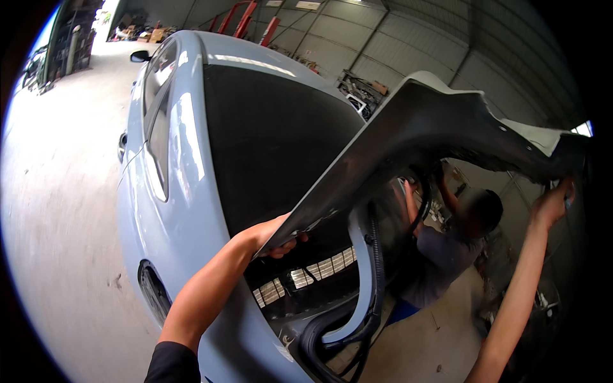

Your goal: The person and a coworker lift a detached car trunk lid and align it over the rear of a silver hatchback. They repeatedly raise and lower the lid to check fit and alignment, then hold it in place while the coworker works on the rear hatch area. The lid remains unfastened at the end of the clip.

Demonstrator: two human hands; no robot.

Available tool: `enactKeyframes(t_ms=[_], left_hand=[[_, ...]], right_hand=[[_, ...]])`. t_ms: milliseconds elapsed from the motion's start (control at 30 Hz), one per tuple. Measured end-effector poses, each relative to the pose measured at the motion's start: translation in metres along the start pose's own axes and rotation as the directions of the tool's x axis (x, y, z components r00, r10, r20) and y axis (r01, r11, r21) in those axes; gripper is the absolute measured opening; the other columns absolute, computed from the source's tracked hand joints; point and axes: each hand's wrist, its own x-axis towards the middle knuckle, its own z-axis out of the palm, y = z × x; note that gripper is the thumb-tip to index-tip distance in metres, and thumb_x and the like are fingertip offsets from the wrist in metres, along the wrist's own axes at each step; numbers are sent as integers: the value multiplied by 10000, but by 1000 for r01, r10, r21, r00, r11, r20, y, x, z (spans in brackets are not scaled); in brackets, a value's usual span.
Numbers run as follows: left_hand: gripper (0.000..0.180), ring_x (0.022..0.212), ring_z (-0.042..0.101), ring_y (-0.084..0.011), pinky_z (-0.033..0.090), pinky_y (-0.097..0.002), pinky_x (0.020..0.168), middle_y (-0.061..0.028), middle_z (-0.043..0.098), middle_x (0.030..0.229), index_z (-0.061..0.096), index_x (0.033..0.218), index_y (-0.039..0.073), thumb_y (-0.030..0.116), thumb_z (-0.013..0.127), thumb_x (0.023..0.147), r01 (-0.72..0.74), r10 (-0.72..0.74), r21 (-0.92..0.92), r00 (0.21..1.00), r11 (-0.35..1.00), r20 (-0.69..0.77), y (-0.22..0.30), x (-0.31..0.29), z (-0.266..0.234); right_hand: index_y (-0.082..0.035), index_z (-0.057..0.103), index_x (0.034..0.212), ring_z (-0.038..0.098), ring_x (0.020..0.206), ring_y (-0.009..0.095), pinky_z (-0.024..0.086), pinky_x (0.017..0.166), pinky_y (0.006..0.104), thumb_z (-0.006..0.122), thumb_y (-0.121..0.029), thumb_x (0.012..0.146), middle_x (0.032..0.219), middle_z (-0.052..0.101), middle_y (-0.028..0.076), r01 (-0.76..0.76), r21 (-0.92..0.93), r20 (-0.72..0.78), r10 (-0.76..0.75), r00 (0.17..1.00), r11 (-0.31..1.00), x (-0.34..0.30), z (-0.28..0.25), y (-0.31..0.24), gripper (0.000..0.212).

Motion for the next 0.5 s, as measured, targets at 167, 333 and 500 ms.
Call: enactKeyframes(t_ms=[167, 333, 500], left_hand=[[357, 366, 308, -76, 230, -226, 356, 28, 337, 496, 493, 1005, -8, 331, 530, 900, -11, 12, -54, 1000, 998, 26, -5, 2, -5], [347, 357, 361, -93, 258, -222, 340, -16, 385, 509, 537, 1008, -28, 308, 499, 926, 12, -11, -55, 1000, 998, 26, -4, 0, -10], [316, 351, 351, -104, 254, -230, 338, -23, 394, 512, 520, 992, -34, 271, 503, 909, 17, -13, -111, 999, 994, 40, -3, 1, -10]], right_hand=[[-61, 446, 1179, 518, 1088, 199, 420, 939, 386, 611, -319, 920, 1180, 554, 99, -49, 8, -65, 50, 997, 999, -14, 14, -12, 401], [-82, 478, 1029, 484, 812, 105, 405, 702, 273, 640, -345, 899, 912, 535, 19, 3, 62, -156, 7, 988, 998, -26, 25, -17, 336], [-51, 506, 982, 422, 666, 55, 348, 581, 212, 642, -346, 896, 760, 486, -29, 20, 34, -183, -14, 983, 999, -30, 32, -26, 336]])
